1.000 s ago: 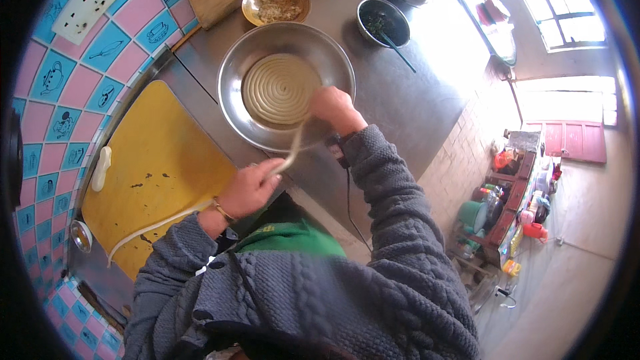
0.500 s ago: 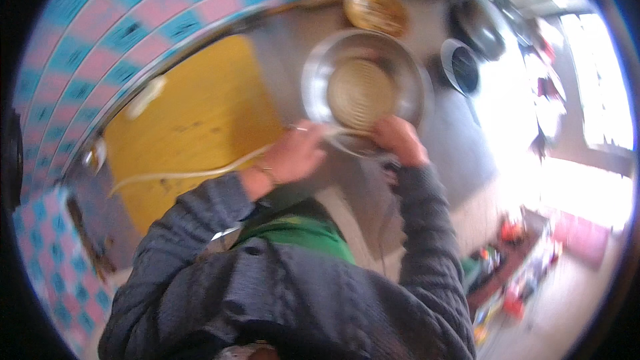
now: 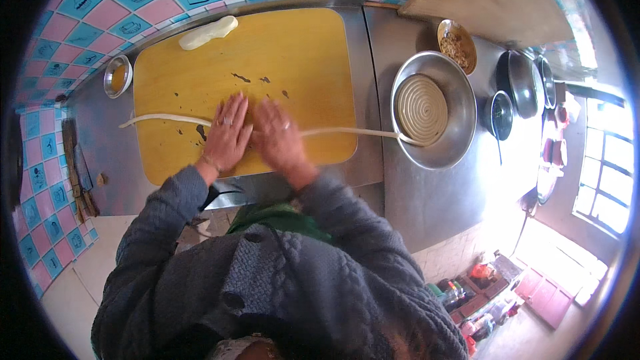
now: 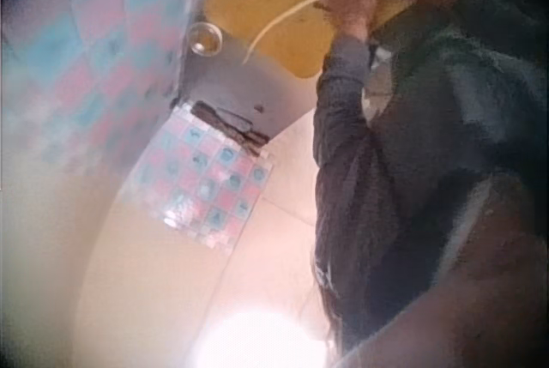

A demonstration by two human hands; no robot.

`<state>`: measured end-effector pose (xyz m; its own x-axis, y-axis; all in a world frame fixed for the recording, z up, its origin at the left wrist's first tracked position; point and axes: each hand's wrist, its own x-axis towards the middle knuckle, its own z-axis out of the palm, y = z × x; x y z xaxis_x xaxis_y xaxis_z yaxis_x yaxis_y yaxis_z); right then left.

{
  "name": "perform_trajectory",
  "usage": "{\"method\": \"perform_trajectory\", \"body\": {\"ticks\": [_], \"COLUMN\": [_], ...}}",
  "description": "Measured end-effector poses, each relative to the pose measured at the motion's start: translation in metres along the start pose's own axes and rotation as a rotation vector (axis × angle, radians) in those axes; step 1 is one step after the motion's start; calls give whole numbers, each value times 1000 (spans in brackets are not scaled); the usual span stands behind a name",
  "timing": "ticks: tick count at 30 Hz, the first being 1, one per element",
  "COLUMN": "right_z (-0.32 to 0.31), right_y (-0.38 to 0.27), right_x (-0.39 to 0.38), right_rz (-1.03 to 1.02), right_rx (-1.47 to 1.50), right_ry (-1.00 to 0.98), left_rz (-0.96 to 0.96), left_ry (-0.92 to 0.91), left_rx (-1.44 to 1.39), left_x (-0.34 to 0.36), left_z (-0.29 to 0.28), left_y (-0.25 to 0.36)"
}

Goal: The person rolls dough into long thin strands on a yellow cutting board and coils them into a metal bowl. The person repeats this process with multiple dough pieces, arranging the strands in a spiral pattern inside the bowl.

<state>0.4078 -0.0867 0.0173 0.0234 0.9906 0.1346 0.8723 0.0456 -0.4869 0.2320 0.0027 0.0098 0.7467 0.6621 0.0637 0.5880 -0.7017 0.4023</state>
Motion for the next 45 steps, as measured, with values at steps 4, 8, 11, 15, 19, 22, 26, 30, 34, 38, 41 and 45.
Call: {"method": "perform_trajectory", "body": {"ticks": [4, 8, 11, 15, 19, 22, 26, 30, 34, 38, 41, 45], "right_z": [22, 16, 14, 13, 15, 13, 11, 7, 4, 20, 53, 60], "right_y": [-6, 31, 37, 23, 53, 82, 57, 27, 76, 83, 19, -48], "right_x": [14, 67, 59, -2, 23, 71, 30, -45, 16, 101, 112, 84], "right_rz": [-13, 159, 193, 287, 281, 344, 355, 274, 317, 313, 24, -322], "right_rx": [-166, -399, -297, -419, -490, -431, -462, -417, -457, -309, -17, 230], "right_ry": [-213, 106, 143, -134, -20, 94, 45, -21, 125, 36, -84, -32], "left_rz": [63, -53, -152, -67, -30, -100, -145, -146, -38, 180, -343, -352], "left_ry": [-226, 120, 181, -19, -53, 112, 106, -73, -21, 146, -59, 47], "left_rx": [132, 226, 223, 136, 119, 208, 190, 174, 389, 280, -361, -620], "left_x": [-16, 40, 25, -73, -39, 8, -41, -127, -127, -99, -93, -83], "left_z": [-17, -16, -23, -49, -53, -50, -54, -79, -107, -117, -130, -170], "left_y": [-4, -60, -83, -64, -93, -131, -142, -155, -206, -230, -222, -204]}}
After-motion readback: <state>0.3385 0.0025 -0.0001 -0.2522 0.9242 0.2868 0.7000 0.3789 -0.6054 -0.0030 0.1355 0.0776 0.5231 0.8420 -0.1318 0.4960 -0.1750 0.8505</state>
